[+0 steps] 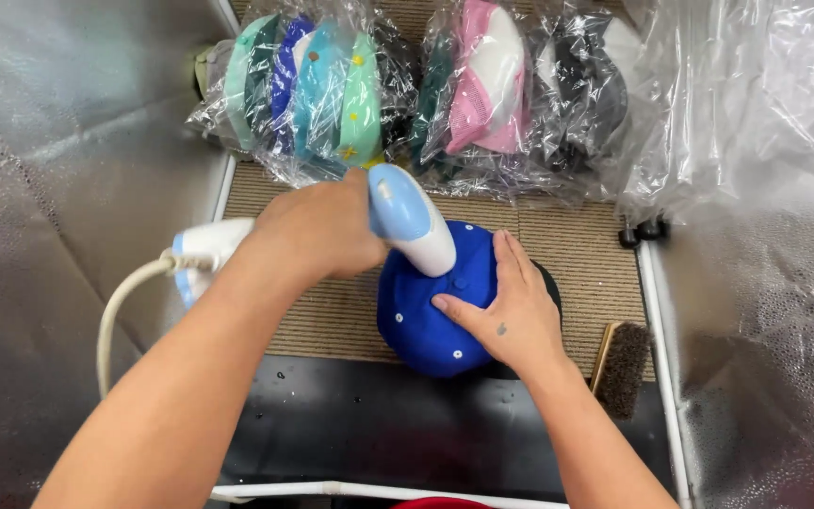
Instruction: Brushing and steaming a baseball cap to clean and remove wrinkles.
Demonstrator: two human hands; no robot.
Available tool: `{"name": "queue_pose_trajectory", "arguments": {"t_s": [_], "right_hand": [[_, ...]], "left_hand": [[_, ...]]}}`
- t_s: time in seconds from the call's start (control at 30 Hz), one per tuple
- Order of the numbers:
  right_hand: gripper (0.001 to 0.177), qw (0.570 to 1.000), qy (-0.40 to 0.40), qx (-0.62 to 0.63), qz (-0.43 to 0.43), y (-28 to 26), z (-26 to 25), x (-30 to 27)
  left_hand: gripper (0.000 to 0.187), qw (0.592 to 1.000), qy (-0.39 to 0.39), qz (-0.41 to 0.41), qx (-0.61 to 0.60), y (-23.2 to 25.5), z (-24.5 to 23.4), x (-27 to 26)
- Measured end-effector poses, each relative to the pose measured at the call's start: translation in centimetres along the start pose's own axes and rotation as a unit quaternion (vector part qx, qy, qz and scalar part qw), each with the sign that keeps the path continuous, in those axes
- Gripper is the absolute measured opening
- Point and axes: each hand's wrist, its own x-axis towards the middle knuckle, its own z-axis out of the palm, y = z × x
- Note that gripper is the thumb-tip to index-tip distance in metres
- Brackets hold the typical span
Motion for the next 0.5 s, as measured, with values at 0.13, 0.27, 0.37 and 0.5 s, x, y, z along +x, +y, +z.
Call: {"name": "queue_pose_trajectory", "arguments": {"t_s": [0.13,0.27,0.37,0.5], "right_hand": [[0.119,1.0,-0.001,0.006,-0.004,-0.2,-0.1,0.3],[0.119,1.0,0.0,0.001,0.005,0.3,0.3,0.2],[0.119,1.0,0.008,-0.002,-0.001,0.2,0.4,0.7],[0.123,0.999,0.021,0.028,0.008,0.2,0.4,0.5]], "left_hand": [[0.062,0.998,-0.008,0.047,0.03,2.6,-1.2,2.0],[0.041,0.988,0.048,0.11,0.099,3.4,0.1,4.0],[0.036,0.985,0.065,0.122,0.103,3.9,-0.1,4.6],[0.034,0.993,0.043,0.094,0.056,6.7,-0.1,4.9]]}}
